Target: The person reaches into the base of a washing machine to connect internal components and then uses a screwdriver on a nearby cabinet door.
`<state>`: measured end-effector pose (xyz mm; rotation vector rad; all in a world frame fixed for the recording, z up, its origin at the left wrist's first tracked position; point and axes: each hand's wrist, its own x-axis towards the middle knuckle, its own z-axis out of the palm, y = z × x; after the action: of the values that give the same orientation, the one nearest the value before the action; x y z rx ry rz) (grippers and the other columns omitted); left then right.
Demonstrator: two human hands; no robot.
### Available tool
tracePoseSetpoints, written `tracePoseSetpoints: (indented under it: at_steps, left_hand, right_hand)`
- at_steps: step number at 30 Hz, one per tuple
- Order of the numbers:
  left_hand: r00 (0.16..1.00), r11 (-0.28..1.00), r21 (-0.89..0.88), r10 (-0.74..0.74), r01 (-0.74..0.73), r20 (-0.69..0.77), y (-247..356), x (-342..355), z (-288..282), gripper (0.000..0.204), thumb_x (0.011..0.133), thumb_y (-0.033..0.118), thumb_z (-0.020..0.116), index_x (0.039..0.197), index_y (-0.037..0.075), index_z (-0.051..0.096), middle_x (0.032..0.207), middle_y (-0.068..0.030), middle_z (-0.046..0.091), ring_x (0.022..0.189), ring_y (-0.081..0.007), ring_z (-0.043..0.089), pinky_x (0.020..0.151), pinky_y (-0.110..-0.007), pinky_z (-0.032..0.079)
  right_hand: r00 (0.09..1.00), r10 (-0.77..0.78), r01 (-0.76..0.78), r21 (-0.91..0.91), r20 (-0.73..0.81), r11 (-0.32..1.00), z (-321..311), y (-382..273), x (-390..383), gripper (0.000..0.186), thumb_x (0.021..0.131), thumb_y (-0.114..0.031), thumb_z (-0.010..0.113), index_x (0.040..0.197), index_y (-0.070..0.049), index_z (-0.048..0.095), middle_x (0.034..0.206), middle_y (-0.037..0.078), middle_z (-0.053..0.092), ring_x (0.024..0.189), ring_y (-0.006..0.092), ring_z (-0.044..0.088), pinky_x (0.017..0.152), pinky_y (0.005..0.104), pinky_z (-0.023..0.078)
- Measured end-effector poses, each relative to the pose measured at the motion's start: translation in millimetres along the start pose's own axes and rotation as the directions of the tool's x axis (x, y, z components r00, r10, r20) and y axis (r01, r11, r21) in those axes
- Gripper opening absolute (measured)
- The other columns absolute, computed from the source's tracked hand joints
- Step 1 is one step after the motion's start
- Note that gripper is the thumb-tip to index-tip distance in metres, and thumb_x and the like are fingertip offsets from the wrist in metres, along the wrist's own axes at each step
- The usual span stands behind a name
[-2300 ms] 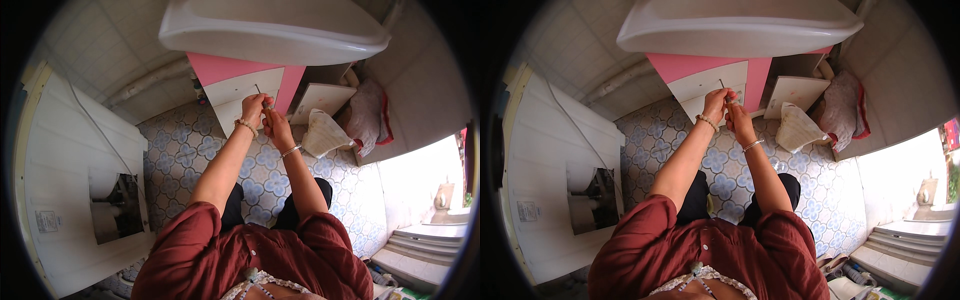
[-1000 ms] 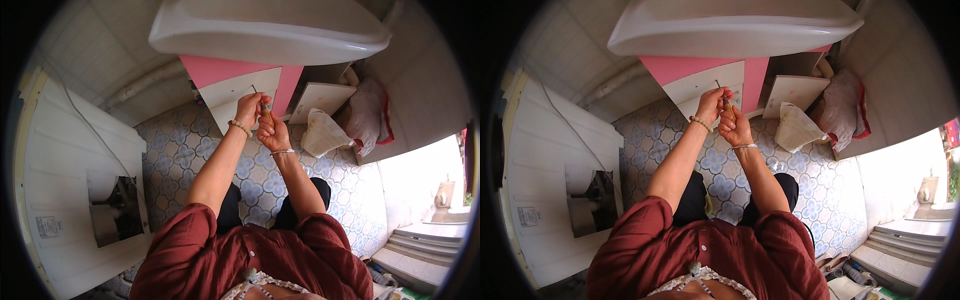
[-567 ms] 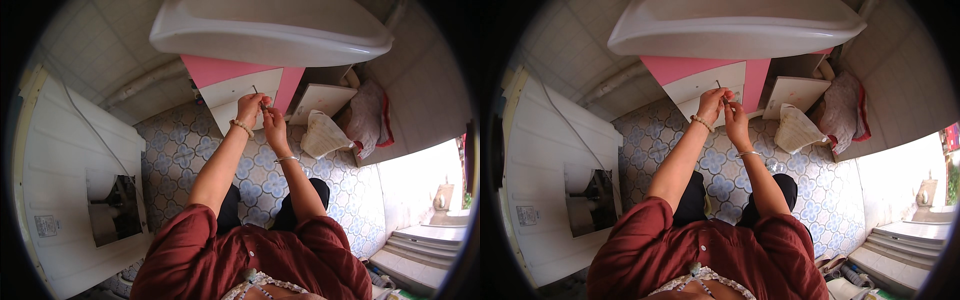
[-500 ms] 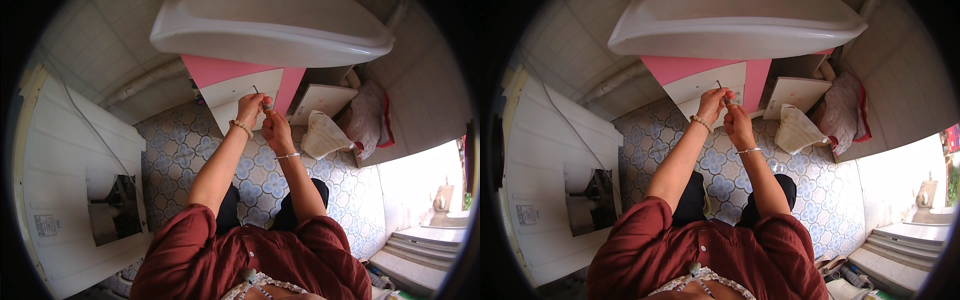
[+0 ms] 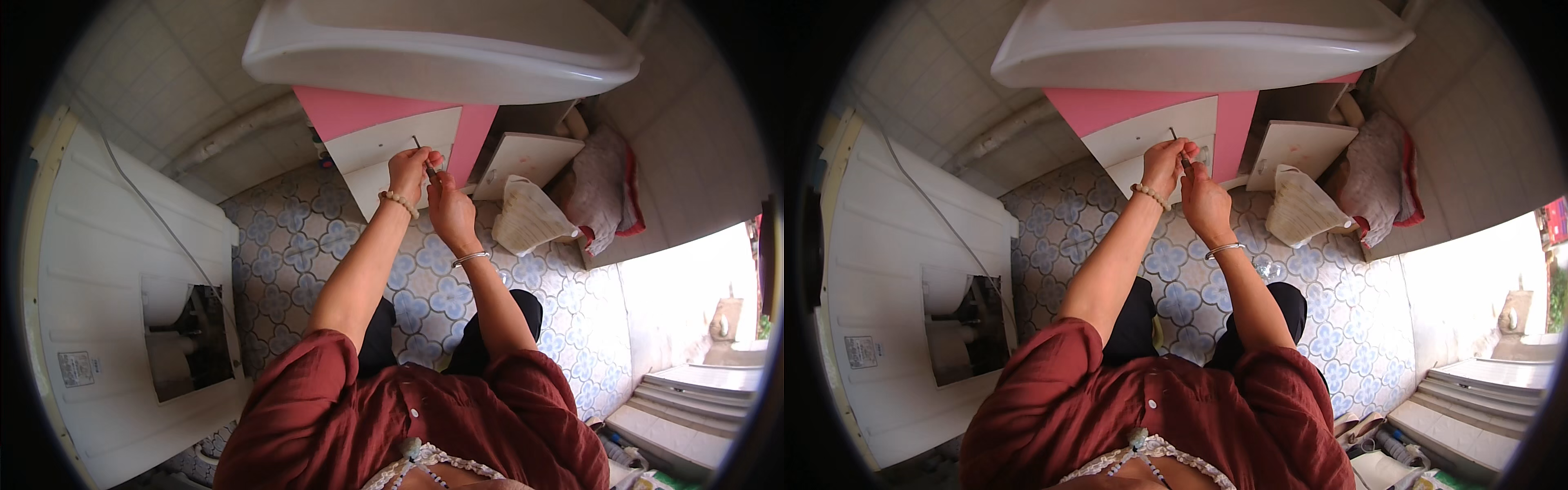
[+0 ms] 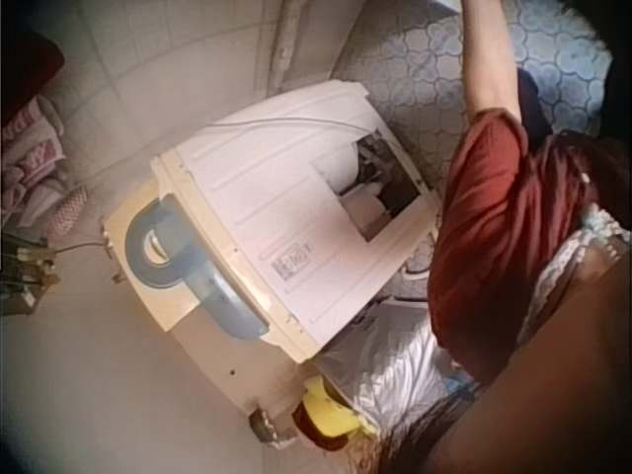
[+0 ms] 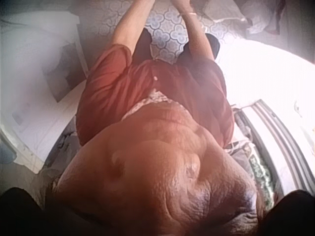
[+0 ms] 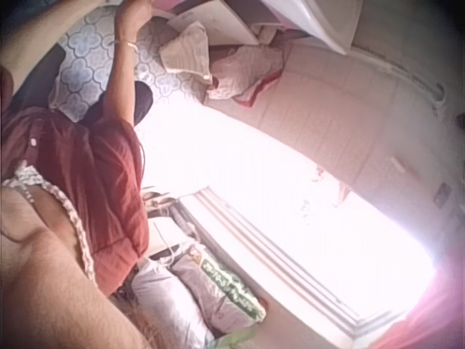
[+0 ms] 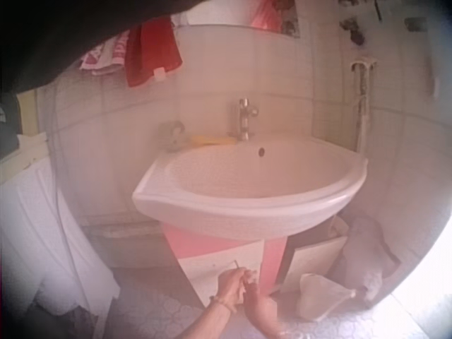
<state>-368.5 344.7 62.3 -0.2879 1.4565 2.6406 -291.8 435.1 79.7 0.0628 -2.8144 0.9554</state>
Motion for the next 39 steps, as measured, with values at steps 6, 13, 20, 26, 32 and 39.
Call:
tracePoseSetpoints:
  at_steps: [6, 13, 20, 26, 32, 39]
  left_hand:
    - [0.992, 0.997, -0.044, -0.056, 0.062, 0.116, 3, -4, -7, 0.018, 0.083, 0.014, 0.045, 0.087, -0.002, 0.052, 0.079, -0.0114, 0.058, 0.077, -0.0196, 0.058, 0.057, -0.026, 0.044]
    - [0.968, 0.985, -0.010, -0.166, 0.170, 0.188, 2, -11, -9, 0.021, 0.085, 0.018, 0.042, 0.092, 0.000, 0.051, 0.082, -0.0105, 0.058, 0.079, -0.0200, 0.057, 0.065, -0.028, 0.046]
    - [0.967, 0.980, 0.067, -0.197, 0.188, 0.161, 4, -22, -6, 0.019, 0.085, 0.017, 0.043, 0.091, 0.002, 0.052, 0.082, -0.0082, 0.058, 0.074, -0.0177, 0.057, 0.061, -0.026, 0.046]
    - [0.979, 0.988, 0.028, -0.152, 0.150, 0.137, -1, -18, -3, 0.020, 0.085, 0.017, 0.042, 0.091, 0.001, 0.052, 0.080, -0.0083, 0.058, 0.073, -0.0167, 0.057, 0.058, -0.024, 0.045]
    - [0.985, 0.991, 0.042, -0.132, 0.128, 0.108, 4, -18, -4, 0.021, 0.086, 0.017, 0.041, 0.094, 0.000, 0.050, 0.079, -0.0086, 0.057, 0.070, -0.0169, 0.056, 0.057, -0.026, 0.046]
    - [0.986, 0.993, -0.013, -0.119, 0.121, 0.113, 2, -12, -6, 0.019, 0.085, 0.017, 0.043, 0.092, 0.002, 0.051, 0.077, -0.0075, 0.058, 0.066, -0.0144, 0.056, 0.055, -0.024, 0.043]
  right_hand:
    - [0.774, -0.333, -0.580, 0.394, 0.538, -0.713, 19, 31, 11, 0.031, 0.089, -0.027, 0.029, 0.095, -0.002, 0.046, 0.052, -0.005, 0.027, 0.038, 0.0056, 0.022, 0.037, 0.0199, 0.019]
    - [0.839, 0.062, -0.507, 0.819, 0.540, -0.269, 17, 19, 6, 0.024, 0.087, -0.027, 0.035, 0.083, -0.008, 0.049, 0.053, -0.002, 0.037, 0.038, 0.0057, 0.026, 0.036, 0.0199, 0.022]
    - [0.946, 0.164, -0.314, 0.915, 0.280, 0.253, 11, 12, -8, 0.019, 0.086, -0.024, 0.039, 0.083, -0.008, 0.047, 0.053, -0.003, 0.039, 0.040, 0.0041, 0.029, 0.035, 0.0184, 0.021]
    - [0.957, 0.176, -0.276, 0.905, 0.229, 0.324, 16, 9, -4, 0.018, 0.085, -0.024, 0.042, 0.088, -0.008, 0.047, 0.054, -0.003, 0.040, 0.041, 0.0037, 0.030, 0.036, 0.0183, 0.021]
    - [0.960, 0.153, -0.274, 0.895, 0.234, 0.351, 17, 8, 2, 0.018, 0.085, -0.023, 0.042, 0.087, -0.006, 0.048, 0.051, -0.004, 0.038, 0.040, 0.0037, 0.029, 0.035, 0.0188, 0.021]
    - [0.972, 0.160, -0.226, 0.883, 0.174, 0.411, 23, 9, 6, 0.018, 0.084, -0.021, 0.044, 0.087, -0.004, 0.050, 0.052, -0.002, 0.042, 0.041, 0.0061, 0.035, 0.037, 0.0210, 0.027]
